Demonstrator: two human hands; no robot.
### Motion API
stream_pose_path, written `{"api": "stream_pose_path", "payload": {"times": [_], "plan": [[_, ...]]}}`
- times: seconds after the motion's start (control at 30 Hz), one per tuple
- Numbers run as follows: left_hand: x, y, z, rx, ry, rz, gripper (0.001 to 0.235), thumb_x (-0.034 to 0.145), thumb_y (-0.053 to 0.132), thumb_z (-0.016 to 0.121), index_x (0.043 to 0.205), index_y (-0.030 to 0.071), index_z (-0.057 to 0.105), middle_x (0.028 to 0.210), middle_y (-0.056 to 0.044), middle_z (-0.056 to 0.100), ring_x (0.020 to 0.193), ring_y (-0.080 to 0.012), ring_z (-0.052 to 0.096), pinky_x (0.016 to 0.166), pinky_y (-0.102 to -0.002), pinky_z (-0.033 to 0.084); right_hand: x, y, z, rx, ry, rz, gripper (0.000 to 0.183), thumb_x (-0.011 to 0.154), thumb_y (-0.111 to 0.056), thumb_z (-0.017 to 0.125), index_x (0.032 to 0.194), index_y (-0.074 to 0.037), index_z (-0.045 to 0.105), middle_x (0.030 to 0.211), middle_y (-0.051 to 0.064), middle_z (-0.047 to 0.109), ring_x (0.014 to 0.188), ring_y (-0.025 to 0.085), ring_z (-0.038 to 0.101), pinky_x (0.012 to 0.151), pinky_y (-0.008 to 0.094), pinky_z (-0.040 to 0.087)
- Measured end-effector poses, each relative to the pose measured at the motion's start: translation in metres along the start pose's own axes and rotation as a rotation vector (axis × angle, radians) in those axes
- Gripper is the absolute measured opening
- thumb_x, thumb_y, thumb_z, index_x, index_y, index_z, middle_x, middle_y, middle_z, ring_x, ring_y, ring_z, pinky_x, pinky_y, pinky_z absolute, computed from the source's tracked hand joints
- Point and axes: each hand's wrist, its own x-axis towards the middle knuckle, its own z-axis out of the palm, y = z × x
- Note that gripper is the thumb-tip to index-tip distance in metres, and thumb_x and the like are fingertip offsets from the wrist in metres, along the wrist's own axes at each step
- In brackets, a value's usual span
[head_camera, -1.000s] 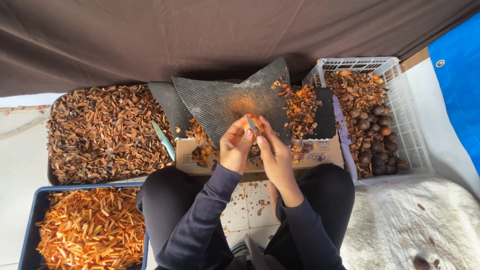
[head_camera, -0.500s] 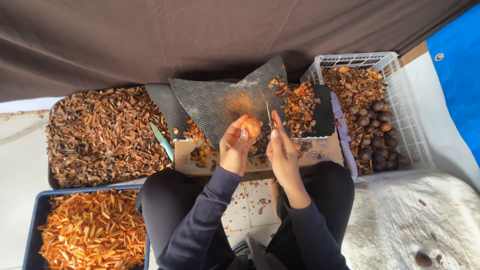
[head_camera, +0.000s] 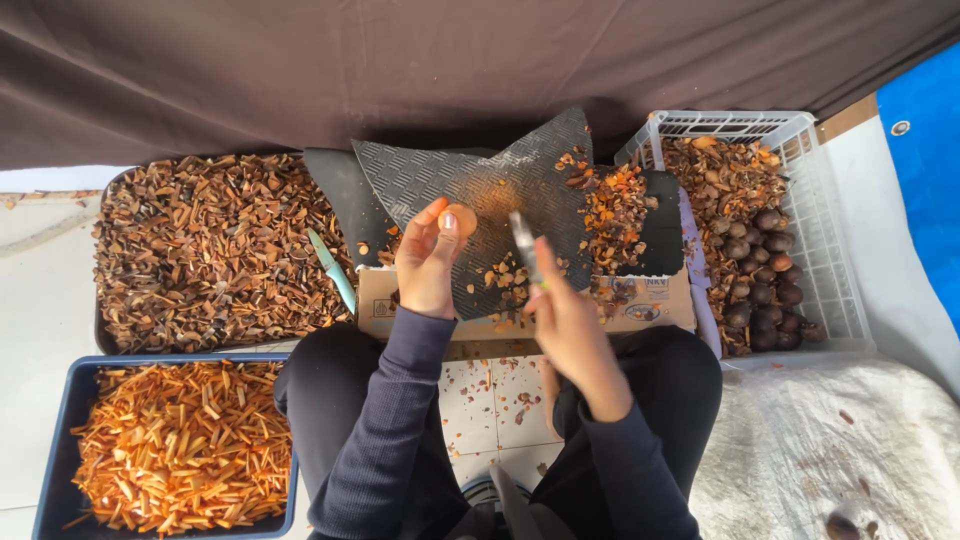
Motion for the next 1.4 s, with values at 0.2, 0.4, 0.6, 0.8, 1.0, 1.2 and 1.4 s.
{"api": "stream_pose_path", "payload": {"times": [0.2, 0.4, 0.6, 0.8, 1.0, 1.2, 1.4], "plan": [[0.028, -0.073, -0.027, 0.179, 0.116, 0.011, 0.032, 0.081, 0.012, 0.068, 0.111, 0.01, 0.058, 0.101, -0.016, 0.057, 0.089, -0.0247, 0.062, 0.081, -0.038, 0.052, -0.007, 0.009, 0.047, -0.232, -0.128, -0.048, 0.056, 0.087, -0.001, 0.038, 0.139, -0.019, 0.031, 0.08, 0.022, 0.065, 0.073, 0.036, 0.065, 0.063, 0.039, 0.054], [0.027, -0.106, -0.042, 0.123, 0.177, -0.024, 0.032, 0.085, 0.012, 0.064, 0.113, 0.004, 0.051, 0.1, -0.013, 0.051, 0.093, -0.0213, 0.059, 0.086, -0.033, 0.048, -0.006, 0.016, 0.011, -0.216, 0.004, 0.213, 0.059, 0.087, -0.004, 0.041, 0.14, -0.027, 0.027, 0.083, 0.023, 0.065, 0.076, 0.032, 0.066, 0.065, 0.036, 0.055], [0.017, -0.091, -0.035, 0.215, 0.09, 0.019, 0.035, 0.08, 0.01, 0.068, 0.111, 0.003, 0.052, 0.096, -0.013, 0.051, 0.092, -0.0222, 0.06, 0.084, -0.03, 0.05, -0.006, 0.061, -0.001, -0.263, 0.287, -0.042, 0.053, 0.084, -0.001, 0.043, 0.135, -0.011, 0.038, 0.089, 0.029, 0.062, 0.078, 0.04, 0.063, 0.063, 0.045, 0.055], [0.003, -0.074, -0.025, 0.436, 0.033, 0.067, 0.039, 0.066, 0.016, 0.081, 0.098, 0.008, 0.059, 0.098, -0.008, 0.057, 0.091, -0.0196, 0.062, 0.083, -0.024, 0.049, -0.013, 0.058, 0.008, -0.205, 0.584, -0.288, 0.038, 0.092, -0.01, 0.042, 0.13, -0.006, 0.046, 0.088, 0.021, 0.061, 0.077, 0.031, 0.064, 0.062, 0.035, 0.055], [-0.007, -0.06, -0.023, 0.585, -0.061, 0.067, 0.04, 0.068, 0.016, 0.079, 0.099, 0.008, 0.057, 0.1, -0.01, 0.058, 0.095, -0.0243, 0.061, 0.086, -0.029, 0.048, -0.016, 0.07, 0.002, -0.503, 0.314, -0.034, 0.041, 0.09, -0.015, 0.045, 0.13, -0.014, 0.048, 0.078, 0.023, 0.064, 0.064, 0.035, 0.065, 0.047, 0.04, 0.054], [-0.016, -0.046, -0.016, 0.753, -0.205, 0.238, 0.04, 0.066, 0.01, 0.078, 0.101, 0.011, 0.059, 0.098, -0.008, 0.056, 0.095, -0.0282, 0.061, 0.085, -0.034, 0.051, -0.017, 0.076, 0.002, -0.433, 0.359, -0.078, 0.038, 0.09, -0.019, 0.046, 0.127, -0.017, 0.051, 0.081, 0.022, 0.064, 0.068, 0.035, 0.065, 0.049, 0.039, 0.055], [-0.02, -0.043, -0.015, 1.095, -0.295, 0.625, 0.035, 0.066, 0.019, 0.078, 0.095, 0.014, 0.059, 0.096, -0.001, 0.054, 0.086, -0.0218, 0.063, 0.076, -0.03, 0.054, -0.014, 0.079, 0.017, -0.134, 0.355, -0.176, 0.039, 0.088, -0.01, 0.046, 0.126, -0.015, 0.053, 0.097, 0.024, 0.063, 0.082, 0.036, 0.063, 0.063, 0.038, 0.055]]}}
